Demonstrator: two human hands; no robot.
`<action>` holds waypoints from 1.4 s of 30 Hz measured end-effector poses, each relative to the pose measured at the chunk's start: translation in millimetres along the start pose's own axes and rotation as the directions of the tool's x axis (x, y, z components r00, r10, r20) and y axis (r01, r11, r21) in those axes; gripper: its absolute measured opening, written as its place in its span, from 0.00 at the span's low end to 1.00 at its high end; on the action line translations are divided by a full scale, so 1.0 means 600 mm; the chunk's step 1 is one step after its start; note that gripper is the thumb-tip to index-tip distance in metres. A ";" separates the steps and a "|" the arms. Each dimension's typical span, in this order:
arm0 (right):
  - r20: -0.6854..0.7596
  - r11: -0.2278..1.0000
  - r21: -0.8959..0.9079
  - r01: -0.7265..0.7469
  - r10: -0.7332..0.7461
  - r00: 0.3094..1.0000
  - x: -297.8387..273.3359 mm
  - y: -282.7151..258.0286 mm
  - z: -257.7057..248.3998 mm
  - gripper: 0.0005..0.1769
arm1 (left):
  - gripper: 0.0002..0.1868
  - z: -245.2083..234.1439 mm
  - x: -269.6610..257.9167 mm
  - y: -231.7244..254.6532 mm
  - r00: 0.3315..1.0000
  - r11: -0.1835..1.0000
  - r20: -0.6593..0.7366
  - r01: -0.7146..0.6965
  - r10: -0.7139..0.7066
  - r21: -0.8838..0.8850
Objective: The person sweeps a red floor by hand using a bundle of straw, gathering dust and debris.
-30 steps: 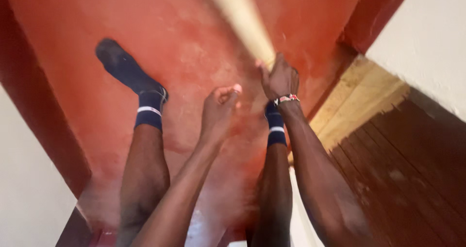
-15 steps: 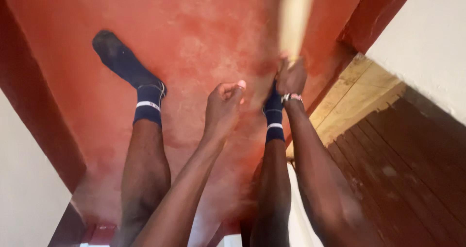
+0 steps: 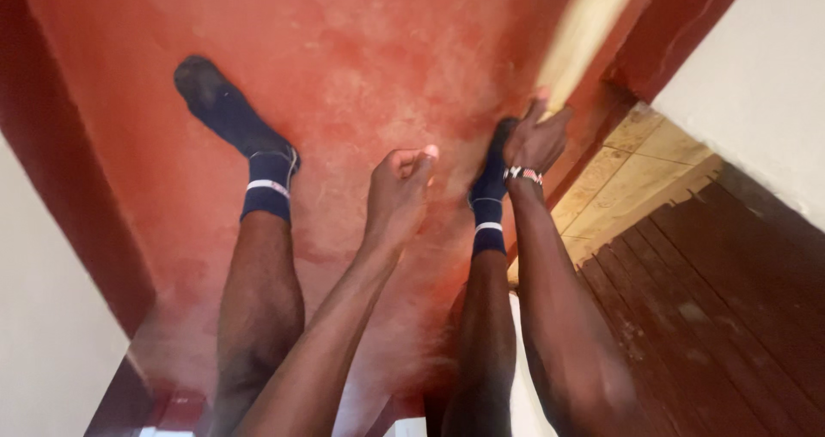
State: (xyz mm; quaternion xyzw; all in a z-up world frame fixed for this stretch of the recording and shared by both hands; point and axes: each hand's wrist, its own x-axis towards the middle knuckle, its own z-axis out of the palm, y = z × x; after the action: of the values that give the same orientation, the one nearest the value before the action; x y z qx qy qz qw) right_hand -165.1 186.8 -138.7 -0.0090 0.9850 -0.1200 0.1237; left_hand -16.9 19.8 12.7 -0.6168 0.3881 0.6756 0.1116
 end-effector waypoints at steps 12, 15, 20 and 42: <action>0.052 0.945 -0.159 -0.285 0.296 0.954 -0.043 0.098 -0.047 0.42 | 0.24 -0.013 0.007 -0.008 1.000 0.998 -0.010 0.008 -0.009 -0.061; 0.140 0.920 -0.097 -0.380 0.391 0.910 -0.092 0.042 -0.071 0.43 | 0.24 -0.009 0.002 -0.003 0.998 0.995 -0.028 -0.057 0.055 -0.079; 0.392 0.999 -0.041 -0.019 0.034 0.919 -0.167 -0.085 -0.120 0.36 | 0.24 -0.012 -0.022 0.048 1.000 0.984 0.029 -0.007 0.012 -0.179; 0.619 0.967 0.053 0.249 -0.228 0.752 -0.299 -0.154 -0.075 0.19 | 0.23 -0.131 -0.055 0.088 0.923 0.934 -0.163 -0.356 0.347 -0.025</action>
State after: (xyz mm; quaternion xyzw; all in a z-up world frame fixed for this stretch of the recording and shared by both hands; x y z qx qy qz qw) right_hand -3.3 116.1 -31.1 -0.1754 0.8820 -0.1088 0.4237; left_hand 15.7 -56.8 68.5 -0.5909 0.4816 0.6446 -0.0586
